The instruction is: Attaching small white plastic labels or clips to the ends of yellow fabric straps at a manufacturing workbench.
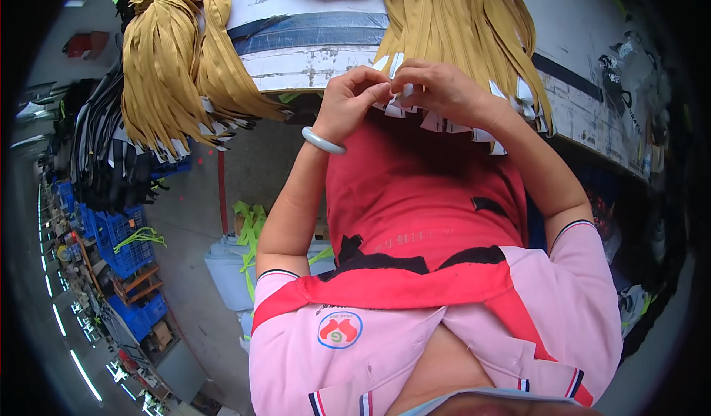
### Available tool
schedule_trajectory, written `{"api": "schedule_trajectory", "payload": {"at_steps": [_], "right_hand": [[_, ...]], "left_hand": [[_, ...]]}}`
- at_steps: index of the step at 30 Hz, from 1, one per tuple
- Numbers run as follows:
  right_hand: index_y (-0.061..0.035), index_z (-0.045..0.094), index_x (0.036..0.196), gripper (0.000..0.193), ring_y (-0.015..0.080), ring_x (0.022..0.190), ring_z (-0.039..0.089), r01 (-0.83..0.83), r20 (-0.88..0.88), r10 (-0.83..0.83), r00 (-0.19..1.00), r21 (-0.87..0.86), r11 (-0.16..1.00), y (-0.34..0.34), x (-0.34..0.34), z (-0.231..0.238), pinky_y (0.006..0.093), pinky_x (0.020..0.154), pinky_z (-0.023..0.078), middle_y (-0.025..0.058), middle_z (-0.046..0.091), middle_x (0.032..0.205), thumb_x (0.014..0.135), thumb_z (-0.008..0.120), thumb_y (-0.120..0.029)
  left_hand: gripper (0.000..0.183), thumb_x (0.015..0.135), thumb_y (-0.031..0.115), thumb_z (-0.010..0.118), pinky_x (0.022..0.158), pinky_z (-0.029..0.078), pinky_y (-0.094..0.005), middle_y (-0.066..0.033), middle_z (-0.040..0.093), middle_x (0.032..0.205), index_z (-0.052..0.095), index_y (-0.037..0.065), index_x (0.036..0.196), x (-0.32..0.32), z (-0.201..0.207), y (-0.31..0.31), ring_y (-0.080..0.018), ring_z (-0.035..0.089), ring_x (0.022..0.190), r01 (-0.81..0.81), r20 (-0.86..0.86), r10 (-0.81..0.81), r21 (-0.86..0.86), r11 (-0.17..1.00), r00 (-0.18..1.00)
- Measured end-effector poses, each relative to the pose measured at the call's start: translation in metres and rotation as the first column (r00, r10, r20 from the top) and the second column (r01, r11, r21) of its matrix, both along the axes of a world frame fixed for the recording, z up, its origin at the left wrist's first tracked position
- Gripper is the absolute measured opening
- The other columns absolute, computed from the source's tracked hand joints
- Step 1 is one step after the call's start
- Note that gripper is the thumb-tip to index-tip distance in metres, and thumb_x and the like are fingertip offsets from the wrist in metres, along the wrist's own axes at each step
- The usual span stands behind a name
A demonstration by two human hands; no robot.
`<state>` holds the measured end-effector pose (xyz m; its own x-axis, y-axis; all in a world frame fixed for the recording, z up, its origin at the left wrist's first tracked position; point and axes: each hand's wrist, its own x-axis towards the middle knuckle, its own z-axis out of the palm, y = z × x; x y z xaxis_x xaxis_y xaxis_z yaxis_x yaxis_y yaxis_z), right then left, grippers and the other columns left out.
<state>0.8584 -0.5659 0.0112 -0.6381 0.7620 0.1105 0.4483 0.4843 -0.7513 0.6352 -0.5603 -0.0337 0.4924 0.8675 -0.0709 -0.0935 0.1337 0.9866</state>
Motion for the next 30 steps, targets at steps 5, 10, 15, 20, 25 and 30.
{"api": "schedule_trajectory", "payload": {"at_steps": [5,10,15,20,25,30], "right_hand": [[-0.0057,0.064,0.094,0.016,0.0318,0.091,0.064,0.007,0.154,-0.004,0.988,-0.019,1.000,-0.001,-0.002,-0.001,0.0405,0.078,0.051,0.0112,0.062,0.098,0.080,0.070,-0.012],[-0.0059,0.065,0.095,0.017,0.0321,0.091,0.063,0.042,0.206,-0.030,0.978,-0.055,0.998,-0.002,-0.001,0.005,0.0411,0.078,0.051,0.0111,0.061,0.097,0.079,0.069,-0.013],[-0.0038,0.062,0.091,0.015,0.0301,0.083,0.062,-0.031,0.202,0.011,0.979,0.097,0.995,-0.008,0.002,-0.003,0.0372,0.074,0.049,0.0092,0.058,0.099,0.080,0.071,-0.008],[-0.0045,0.064,0.093,0.014,0.0157,0.078,0.058,-0.004,-0.183,-0.033,0.983,-0.195,0.981,0.004,0.012,0.002,0.0287,0.070,0.047,0.0030,0.058,0.099,0.083,0.072,-0.009],[-0.0039,0.067,0.093,0.013,0.0089,0.073,0.060,-0.039,-0.492,-0.330,0.806,-0.600,0.799,0.009,0.009,0.014,0.0242,0.069,0.050,0.0016,0.065,0.082,0.088,0.072,-0.015],[-0.0032,0.066,0.095,0.017,0.0090,0.070,0.061,-0.042,-0.485,-0.416,0.769,-0.688,0.724,0.012,0.008,0.026,0.0240,0.065,0.051,0.0025,0.065,0.082,0.088,0.072,-0.017]], "left_hand": [[0.013,0.093,0.004,0.064,0.079,0.054,-0.0258,-0.0056,0.068,0.095,0.065,-0.002,0.105,-0.003,-0.010,-0.009,-0.0121,0.066,0.086,-0.012,0.044,0.012,-0.019,1.000,0.999],[0.014,0.088,-0.001,0.067,0.080,0.052,-0.0243,-0.0034,0.066,0.097,0.066,-0.001,0.102,0.000,-0.008,-0.017,-0.0101,0.063,0.088,-0.018,-0.025,0.021,0.080,0.997,0.999],[0.014,0.087,-0.003,0.067,0.085,0.050,-0.0237,-0.0042,0.065,0.103,0.066,-0.001,0.101,0.001,-0.016,-0.015,-0.0109,0.061,0.094,0.058,-0.066,-0.050,0.127,0.990,0.997],[0.015,0.087,-0.002,0.067,0.091,0.048,-0.0264,-0.0051,0.063,0.111,0.065,-0.001,0.103,-0.001,0.005,-0.002,-0.0135,0.059,0.101,0.132,0.048,-0.138,0.108,0.985,0.989],[0.018,0.087,-0.002,0.067,0.091,0.048,-0.0269,-0.0054,0.061,0.114,0.063,0.002,0.105,0.012,0.029,0.013,-0.0135,0.059,0.102,0.099,0.324,-0.119,0.076,0.992,0.939],[0.016,0.088,0.000,0.068,0.085,0.049,-0.0258,-0.0047,0.066,0.098,0.063,0.001,0.102,0.018,0.025,0.027,-0.0133,0.063,0.090,0.135,0.409,-0.098,-0.062,0.989,0.907]]}}
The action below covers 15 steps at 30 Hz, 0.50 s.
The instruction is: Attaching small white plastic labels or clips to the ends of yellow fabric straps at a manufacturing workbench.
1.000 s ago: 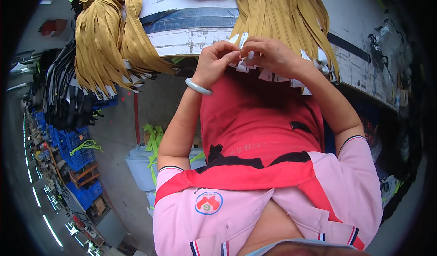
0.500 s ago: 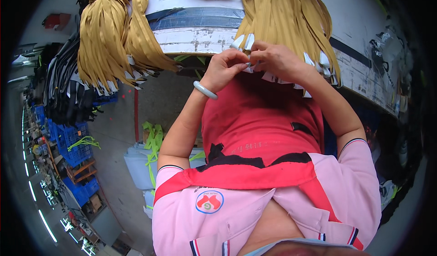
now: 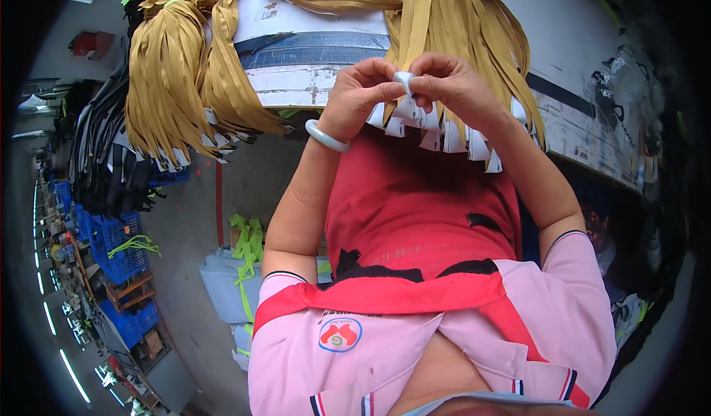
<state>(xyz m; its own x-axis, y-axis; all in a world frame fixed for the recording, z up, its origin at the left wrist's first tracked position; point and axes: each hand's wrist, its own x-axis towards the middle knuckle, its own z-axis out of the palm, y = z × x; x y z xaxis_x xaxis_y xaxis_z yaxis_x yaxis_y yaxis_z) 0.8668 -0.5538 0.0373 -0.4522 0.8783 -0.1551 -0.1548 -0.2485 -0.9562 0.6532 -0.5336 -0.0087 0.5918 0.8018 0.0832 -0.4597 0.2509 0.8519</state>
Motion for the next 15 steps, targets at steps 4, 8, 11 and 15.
{"api": "schedule_trajectory", "payload": {"at_steps": [4,8,11,15], "right_hand": [[-0.0023,0.065,0.094,0.018,0.0095,0.068,0.062,-0.135,0.044,0.136,0.990,-0.023,0.991,0.010,0.008,0.015,0.0240,0.063,0.052,0.0033,0.065,0.081,0.087,0.073,-0.017],[-0.0010,0.067,0.096,0.018,0.0085,0.070,0.065,-0.167,0.057,0.164,0.985,0.048,0.985,0.012,0.010,0.026,0.0219,0.064,0.053,0.0043,0.068,0.081,0.088,0.073,-0.016],[-0.0007,0.065,0.092,0.016,0.0068,0.065,0.063,-0.084,0.088,0.073,0.993,0.118,0.989,0.008,0.004,0.033,0.0210,0.061,0.052,0.0033,0.068,0.079,0.089,0.072,-0.014],[-0.0002,0.059,0.085,0.014,0.0075,0.063,0.061,0.000,0.195,-0.061,0.979,0.300,0.954,0.001,-0.006,0.029,0.0229,0.056,0.049,0.0034,0.065,0.073,0.087,0.070,-0.009]], "left_hand": [[0.016,0.087,0.000,0.069,0.085,0.050,-0.0282,-0.0064,0.067,0.097,0.063,0.002,0.103,0.004,-0.007,0.007,-0.0161,0.064,0.091,0.083,0.115,-0.072,-0.093,0.992,0.991],[0.017,0.084,0.000,0.072,0.078,0.053,-0.0274,-0.0083,0.069,0.092,0.064,0.000,0.099,0.009,0.010,0.003,-0.0154,0.066,0.082,0.064,0.148,-0.044,-0.131,0.989,0.988],[0.020,0.083,-0.003,0.071,0.079,0.057,-0.0306,-0.0107,0.069,0.093,0.063,-0.001,0.101,0.004,0.018,-0.001,-0.0187,0.069,0.087,-0.014,0.088,0.022,-0.091,0.996,0.996],[0.017,0.084,-0.003,0.071,0.075,0.058,-0.0297,-0.0115,0.070,0.092,0.063,-0.001,0.098,0.003,0.030,-0.009,-0.0195,0.070,0.086,-0.090,0.027,0.092,-0.050,0.995,0.995]]}}
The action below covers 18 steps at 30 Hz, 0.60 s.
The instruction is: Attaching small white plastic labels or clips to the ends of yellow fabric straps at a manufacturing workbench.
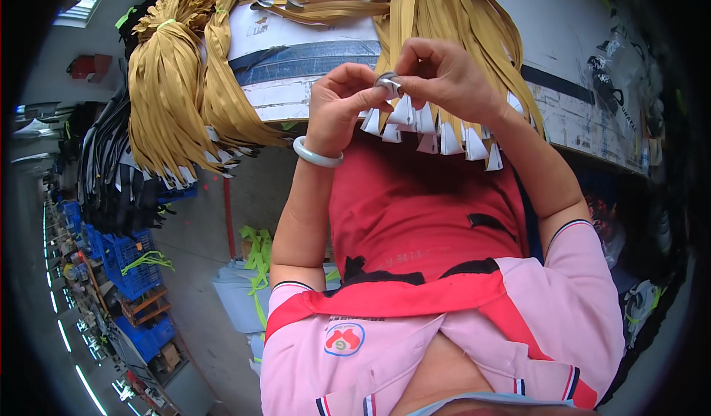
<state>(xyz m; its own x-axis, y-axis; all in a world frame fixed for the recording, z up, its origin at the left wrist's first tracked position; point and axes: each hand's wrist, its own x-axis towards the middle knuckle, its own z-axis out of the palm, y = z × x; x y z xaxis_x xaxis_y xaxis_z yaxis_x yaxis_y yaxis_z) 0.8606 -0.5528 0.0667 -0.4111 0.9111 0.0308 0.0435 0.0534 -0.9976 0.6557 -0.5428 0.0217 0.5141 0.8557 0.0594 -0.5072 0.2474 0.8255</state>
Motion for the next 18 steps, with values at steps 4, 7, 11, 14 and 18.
{"api": "schedule_trajectory", "payload": {"at_steps": [4,7,11,14,18], "right_hand": [[-0.0042,0.056,0.087,0.015,0.0269,0.063,0.061,0.110,0.265,-0.442,0.857,0.744,0.659,-0.005,-0.024,-0.035,0.0358,0.055,0.049,0.0109,0.056,0.078,0.079,0.067,-0.002],[-0.0045,0.056,0.089,0.013,0.0263,0.066,0.062,0.167,0.198,-0.501,0.842,0.788,0.592,-0.005,-0.031,-0.053,0.0351,0.058,0.051,0.0100,0.057,0.081,0.080,0.066,-0.001],[-0.0031,0.060,0.095,0.010,0.0147,0.070,0.065,0.234,-0.014,-0.262,0.965,0.499,0.834,-0.005,-0.015,-0.059,0.0266,0.062,0.053,0.0043,0.061,0.085,0.088,0.063,0.002],[-0.0013,0.062,0.097,0.005,0.0074,0.074,0.062,0.170,-0.122,-0.146,0.982,0.223,0.960,-0.013,-0.011,-0.054,0.0227,0.065,0.053,0.0005,0.061,0.081,0.093,0.061,0.001],[-0.0007,0.061,0.094,0.012,0.0056,0.068,0.057,0.247,-0.113,-0.238,0.965,0.079,0.966,-0.018,-0.015,-0.040,0.0224,0.060,0.048,0.0004,0.058,0.071,0.097,0.061,-0.013]], "left_hand": [[0.016,0.083,-0.010,0.064,0.065,0.057,-0.0285,-0.0043,0.063,0.079,0.060,0.002,0.093,0.025,-0.011,-0.015,-0.0146,0.063,0.070,-0.371,-0.351,0.512,0.396,0.840,0.784],[0.023,0.080,-0.013,0.056,0.060,0.055,-0.0254,0.0020,0.051,0.074,0.056,0.004,0.097,0.027,-0.021,-0.017,-0.0083,0.051,0.060,-0.283,-0.369,0.814,0.805,0.521,0.449],[0.030,0.088,-0.010,0.060,0.069,0.060,-0.0248,-0.0026,0.053,0.093,0.059,0.000,0.116,0.015,0.008,-0.030,-0.0101,0.063,0.076,-0.387,-0.196,0.425,0.205,0.899,0.884],[0.022,0.086,-0.006,0.065,0.067,0.058,-0.0263,-0.0054,0.058,0.092,0.064,-0.001,0.108,-0.005,0.002,-0.020,-0.0127,0.064,0.075,-0.228,-0.404,0.479,0.530,0.817,0.779],[0.012,0.084,-0.003,0.068,0.063,0.053,-0.0305,-0.0090,0.061,0.083,0.067,-0.001,0.096,-0.009,-0.008,-0.014,-0.0195,0.065,0.073,-0.047,-0.469,0.512,0.703,0.709,0.720]]}}
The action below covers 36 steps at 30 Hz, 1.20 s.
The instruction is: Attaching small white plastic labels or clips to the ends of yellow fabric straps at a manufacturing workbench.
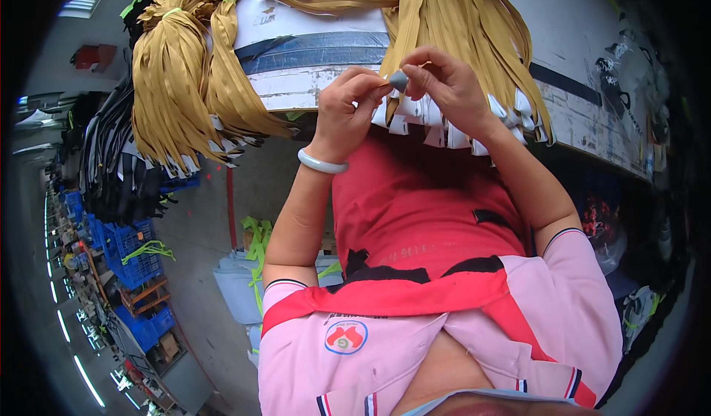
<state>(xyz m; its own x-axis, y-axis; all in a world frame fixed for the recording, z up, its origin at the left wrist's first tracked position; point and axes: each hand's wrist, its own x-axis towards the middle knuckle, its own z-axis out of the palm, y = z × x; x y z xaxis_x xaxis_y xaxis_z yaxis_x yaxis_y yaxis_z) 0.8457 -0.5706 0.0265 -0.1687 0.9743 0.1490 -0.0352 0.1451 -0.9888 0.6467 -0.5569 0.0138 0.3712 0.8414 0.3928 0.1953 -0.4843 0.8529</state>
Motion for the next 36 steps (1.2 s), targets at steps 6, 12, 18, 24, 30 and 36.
{"api": "schedule_trajectory", "payload": {"at_steps": [6,12,18,24,30,36], "right_hand": [[-0.0003,0.060,0.085,0.031,0.0051,0.062,0.042,-0.114,0.197,0.123,0.973,-0.055,0.992,0.002,0.010,-0.002,0.0241,0.052,0.036,-0.0024,0.051,0.068,0.098,0.061,-0.028],[-0.0056,0.057,0.083,0.024,0.0016,0.051,0.043,-0.108,0.179,0.131,0.975,-0.134,0.985,-0.010,0.031,-0.005,0.0192,0.044,0.033,-0.0048,0.050,0.063,0.100,0.058,-0.023],[-0.0052,0.059,0.084,0.029,0.0026,0.052,0.046,-0.128,0.167,0.163,0.972,-0.200,0.971,-0.008,0.025,-0.011,0.0204,0.046,0.037,-0.0036,0.051,0.062,0.099,0.060,-0.030],[-0.0031,0.063,0.093,0.029,0.0034,0.055,0.049,-0.129,0.013,0.132,0.991,-0.144,0.981,-0.005,0.043,-0.005,0.0202,0.050,0.042,-0.0032,0.054,0.067,0.100,0.057,-0.031],[-0.0021,0.063,0.098,0.019,0.0042,0.062,0.048,0.014,0.361,0.037,0.932,-0.139,0.990,-0.012,0.047,-0.014,0.0195,0.055,0.041,-0.0023,0.055,0.075,0.099,0.060,-0.021],[-0.0040,0.064,0.107,0.016,0.0125,0.073,0.057,-0.186,0.593,0.079,0.801,0.121,0.975,-0.006,0.034,-0.012,0.0268,0.065,0.047,0.0045,0.059,0.091,0.093,0.064,-0.011]], "left_hand": [[0.008,0.085,-0.003,0.065,0.059,0.048,-0.0300,-0.0101,0.061,0.081,0.068,-0.001,0.092,0.011,0.003,-0.007,-0.0213,0.062,0.066,0.024,-0.161,-0.001,0.145,0.989,0.987],[0.007,0.087,-0.002,0.065,0.060,0.050,-0.0251,-0.0067,0.062,0.080,0.070,-0.001,0.093,0.005,-0.011,-0.014,-0.0134,0.065,0.067,0.038,-0.082,-0.040,-0.019,0.999,0.996],[0.007,0.088,-0.001,0.065,0.059,0.049,-0.0252,-0.0072,0.063,0.080,0.068,-0.003,0.094,0.009,-0.005,-0.018,-0.0132,0.062,0.063,0.074,-0.192,-0.051,0.116,0.990,0.980],[0.019,0.097,0.012,0.061,0.064,0.057,-0.0246,-0.0096,0.067,0.093,0.062,0.001,0.113,-0.080,0.024,0.045,-0.0157,0.067,0.075,-0.445,0.549,0.504,-0.250,0.860,0.667],[0.013,0.089,0.007,0.069,0.066,0.052,-0.0257,-0.0072,0.068,0.091,0.069,0.001,0.101,-0.049,-0.018,0.002,-0.0151,0.066,0.078,-0.224,-0.071,0.225,0.017,0.974,0.972],[0.013,0.082,0.004,0.074,0.063,0.050,-0.0277,-0.0076,0.063,0.085,0.070,0.001,0.094,0.015,-0.041,-0.026,-0.0176,0.063,0.071,-0.087,-0.179,0.068,-0.101,0.991,0.982]]}}
